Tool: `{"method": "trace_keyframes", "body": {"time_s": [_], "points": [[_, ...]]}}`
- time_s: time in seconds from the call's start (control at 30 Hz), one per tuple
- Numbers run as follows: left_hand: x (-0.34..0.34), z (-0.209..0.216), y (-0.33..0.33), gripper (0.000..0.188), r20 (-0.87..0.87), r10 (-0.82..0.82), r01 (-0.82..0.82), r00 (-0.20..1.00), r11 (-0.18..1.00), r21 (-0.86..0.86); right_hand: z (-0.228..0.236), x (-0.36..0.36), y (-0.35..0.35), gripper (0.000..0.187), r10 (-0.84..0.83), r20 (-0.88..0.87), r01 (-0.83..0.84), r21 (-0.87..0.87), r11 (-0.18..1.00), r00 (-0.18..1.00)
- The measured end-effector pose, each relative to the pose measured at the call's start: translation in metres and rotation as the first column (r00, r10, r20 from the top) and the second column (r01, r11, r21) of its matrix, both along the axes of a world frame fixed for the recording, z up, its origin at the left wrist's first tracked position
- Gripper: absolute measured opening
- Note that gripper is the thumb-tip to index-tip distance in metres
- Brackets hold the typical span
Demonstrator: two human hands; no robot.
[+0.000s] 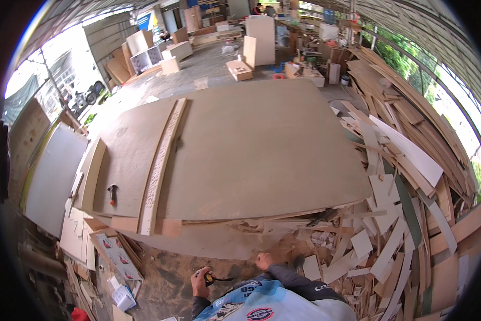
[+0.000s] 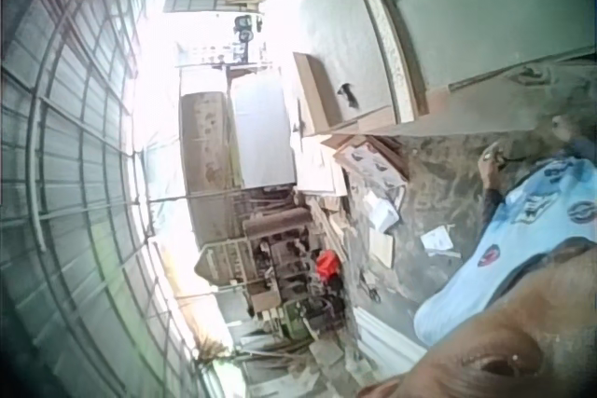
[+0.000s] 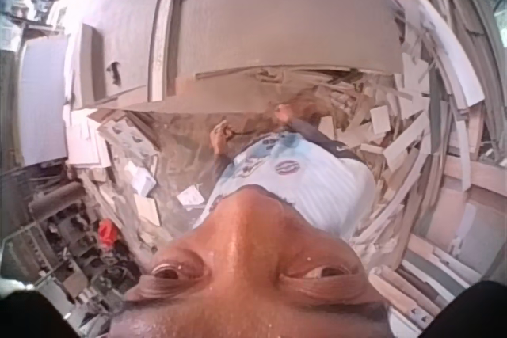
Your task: The person positions wooden boards on a workbench, uses a tape measure to check dimensions, and hammers nails into the wood to join pieces together.
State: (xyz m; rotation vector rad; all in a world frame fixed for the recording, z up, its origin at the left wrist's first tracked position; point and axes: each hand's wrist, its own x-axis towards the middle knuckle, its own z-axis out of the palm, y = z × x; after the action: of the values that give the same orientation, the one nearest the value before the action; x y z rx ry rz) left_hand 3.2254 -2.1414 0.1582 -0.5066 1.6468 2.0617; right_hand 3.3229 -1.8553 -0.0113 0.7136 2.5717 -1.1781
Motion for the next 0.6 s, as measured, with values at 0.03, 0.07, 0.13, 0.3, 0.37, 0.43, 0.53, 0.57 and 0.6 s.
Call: {"method": "trace_keyframes", "body": {"time_s": [0.03,0.07,0.13,0.3,0.37,0.43,0.53,0.57,0.6], "points": [[-0.002,-0.001,-0.02,0.017,-0.001,0.042,-0.042,0.999,0.999,0.016,0.003,-0.012,-0.016,0.033,0.045,-0.021,-0.046,-0.023,0.999,0.999],[-0.004,-0.003,-0.039,0.016,0.001,0.091,-0.091,0.996,0.995,0.042,0.006,-0.025,-0.03,0.034,0.089,-0.041,-0.091,-0.046,0.995,0.995],[-0.009,-0.006,-0.078,0.016,0.024,0.194,-0.195,0.981,0.98,0.046,0.017,-0.055,-0.055,0.034,0.195,-0.069,-0.199,-0.059,0.978,0.978],[-0.016,0.013,-0.131,0.018,0.058,0.393,-0.395,0.918,0.918,0.029,0.059,-0.124,-0.103,0.036,0.402,-0.071,-0.407,-0.073,0.911,0.913],[-0.019,0.003,-0.154,0.024,0.078,0.436,-0.44,0.896,0.897,0.036,0.07,-0.154,-0.128,0.034,0.435,-0.151,-0.451,-0.105,0.886,0.888],[-0.025,0.0,-0.164,0.026,0.107,0.49,-0.497,0.865,0.866,0.056,0.082,-0.18,-0.15,0.033,0.438,-0.225,-0.474,-0.141,0.869,0.87],[-0.044,-0.025,-0.182,0.026,0.129,0.57,-0.583,0.812,0.804,0.116,0.115,-0.219,-0.187,0.03,0.433,-0.312,-0.504,-0.201,0.84,0.846],[-0.053,-0.029,-0.186,0.026,0.124,0.566,-0.578,0.815,0.809,0.103,0.129,-0.233,-0.199,0.029,0.437,-0.32,-0.515,-0.222,0.828,0.841],[-0.066,-0.022,-0.185,0.026,0.12,0.559,-0.57,0.82,0.816,0.093,0.143,-0.246,-0.209,0.028,0.437,-0.329,-0.521,-0.24,0.819,0.837]]}}
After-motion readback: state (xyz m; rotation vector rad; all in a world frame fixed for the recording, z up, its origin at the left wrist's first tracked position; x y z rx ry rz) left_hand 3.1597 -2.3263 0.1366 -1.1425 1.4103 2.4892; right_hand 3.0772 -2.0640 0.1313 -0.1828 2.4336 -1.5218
